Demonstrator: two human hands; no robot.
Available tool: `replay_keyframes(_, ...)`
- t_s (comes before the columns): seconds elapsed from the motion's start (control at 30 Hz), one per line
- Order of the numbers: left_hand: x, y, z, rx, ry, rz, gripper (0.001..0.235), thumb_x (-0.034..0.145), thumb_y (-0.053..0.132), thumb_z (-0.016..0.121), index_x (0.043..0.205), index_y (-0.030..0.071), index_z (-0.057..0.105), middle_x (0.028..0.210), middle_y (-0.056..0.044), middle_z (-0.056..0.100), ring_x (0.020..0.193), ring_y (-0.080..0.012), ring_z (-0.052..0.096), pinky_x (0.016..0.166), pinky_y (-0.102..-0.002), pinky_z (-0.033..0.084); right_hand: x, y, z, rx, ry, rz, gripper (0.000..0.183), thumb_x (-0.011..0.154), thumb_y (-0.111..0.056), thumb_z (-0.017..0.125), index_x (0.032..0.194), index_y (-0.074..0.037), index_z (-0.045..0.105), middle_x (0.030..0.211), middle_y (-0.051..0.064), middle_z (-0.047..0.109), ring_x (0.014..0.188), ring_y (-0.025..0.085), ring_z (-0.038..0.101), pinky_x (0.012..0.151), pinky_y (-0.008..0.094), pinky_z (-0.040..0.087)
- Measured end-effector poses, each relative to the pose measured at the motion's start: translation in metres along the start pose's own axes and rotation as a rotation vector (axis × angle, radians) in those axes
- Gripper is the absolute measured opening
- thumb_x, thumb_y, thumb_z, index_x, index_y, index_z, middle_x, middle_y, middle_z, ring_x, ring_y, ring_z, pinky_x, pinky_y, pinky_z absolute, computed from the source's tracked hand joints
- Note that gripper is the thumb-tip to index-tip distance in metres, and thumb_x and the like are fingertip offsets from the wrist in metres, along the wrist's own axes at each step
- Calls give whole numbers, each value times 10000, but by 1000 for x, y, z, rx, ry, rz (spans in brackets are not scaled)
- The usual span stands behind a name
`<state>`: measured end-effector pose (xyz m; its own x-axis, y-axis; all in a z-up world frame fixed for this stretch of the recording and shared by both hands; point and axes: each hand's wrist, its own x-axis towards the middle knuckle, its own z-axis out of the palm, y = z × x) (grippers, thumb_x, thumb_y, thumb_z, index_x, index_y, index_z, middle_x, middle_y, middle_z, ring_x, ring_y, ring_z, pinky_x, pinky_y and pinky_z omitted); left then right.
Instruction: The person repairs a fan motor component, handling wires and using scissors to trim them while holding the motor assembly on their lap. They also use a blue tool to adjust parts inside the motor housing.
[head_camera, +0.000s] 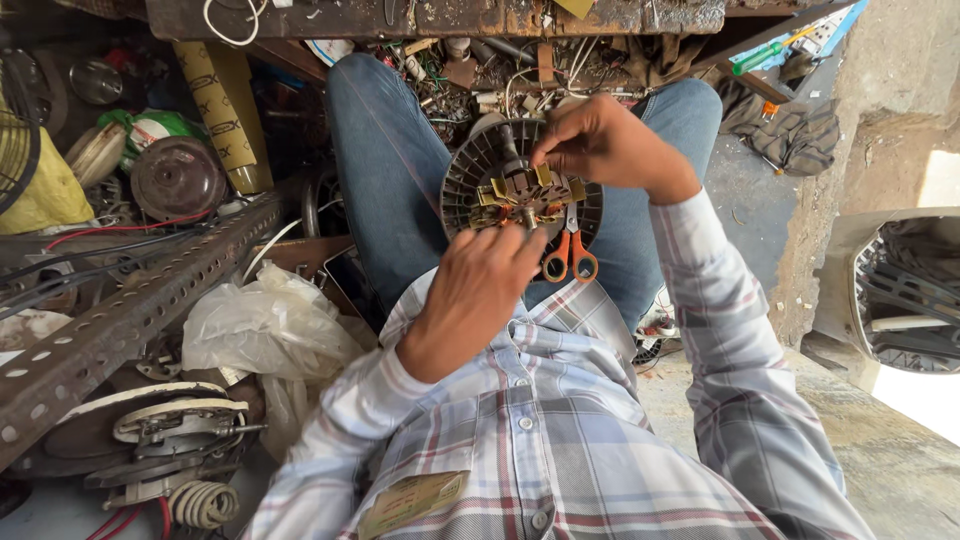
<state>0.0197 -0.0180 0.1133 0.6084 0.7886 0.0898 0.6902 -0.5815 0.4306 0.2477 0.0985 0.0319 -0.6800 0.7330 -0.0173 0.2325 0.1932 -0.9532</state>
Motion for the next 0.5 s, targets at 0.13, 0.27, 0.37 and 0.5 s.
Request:
replay_keyframes(0.13, -19, -10, -2, -155, 12, -33, 348, 921, 137, 721, 1249, 21, 698, 840, -75, 558, 762, -232, 589, 703, -393, 435, -8, 5, 9, 19, 97, -23, 90, 936, 9, 753, 1019, -17, 776, 872, 49, 685, 780, 132, 636, 685, 276, 483)
replay_keyframes(0.27, -6, -9, 14, -469, 154, -56, 349, 972, 130, 716, 1292, 1, 663, 944, -113, 588, 841, -266, 626, 763, -392, 493, -6, 14, 14, 138, 159, 74, 104, 933, -6, 752, 1033, -7, 778, 891, 34, 710, 821, 95, 654, 733, 257, 515)
replay_keyframes(0.37, 6, -5, 21, -741, 191, -98, 385, 972, 144, 711, 1310, -22, 634, 1008, -144, 608, 884, -299, 654, 775, -381, 521, -2, 20, 16, 288, 195, 80, 81, 955, -25, 758, 1030, 5, 766, 928, 25, 737, 869, 79, 667, 787, 249, 538)
replay_keyframes(0.5, -3, -2, 24, -733, 231, -113, 378, 984, 161, 718, 1302, -21, 628, 1020, -143, 612, 893, -306, 662, 787, -386, 527, 0, 25, 16, 351, 177, 109, 70, 965, -15, 746, 1029, 8, 765, 927, 21, 734, 876, 77, 663, 793, 250, 541)
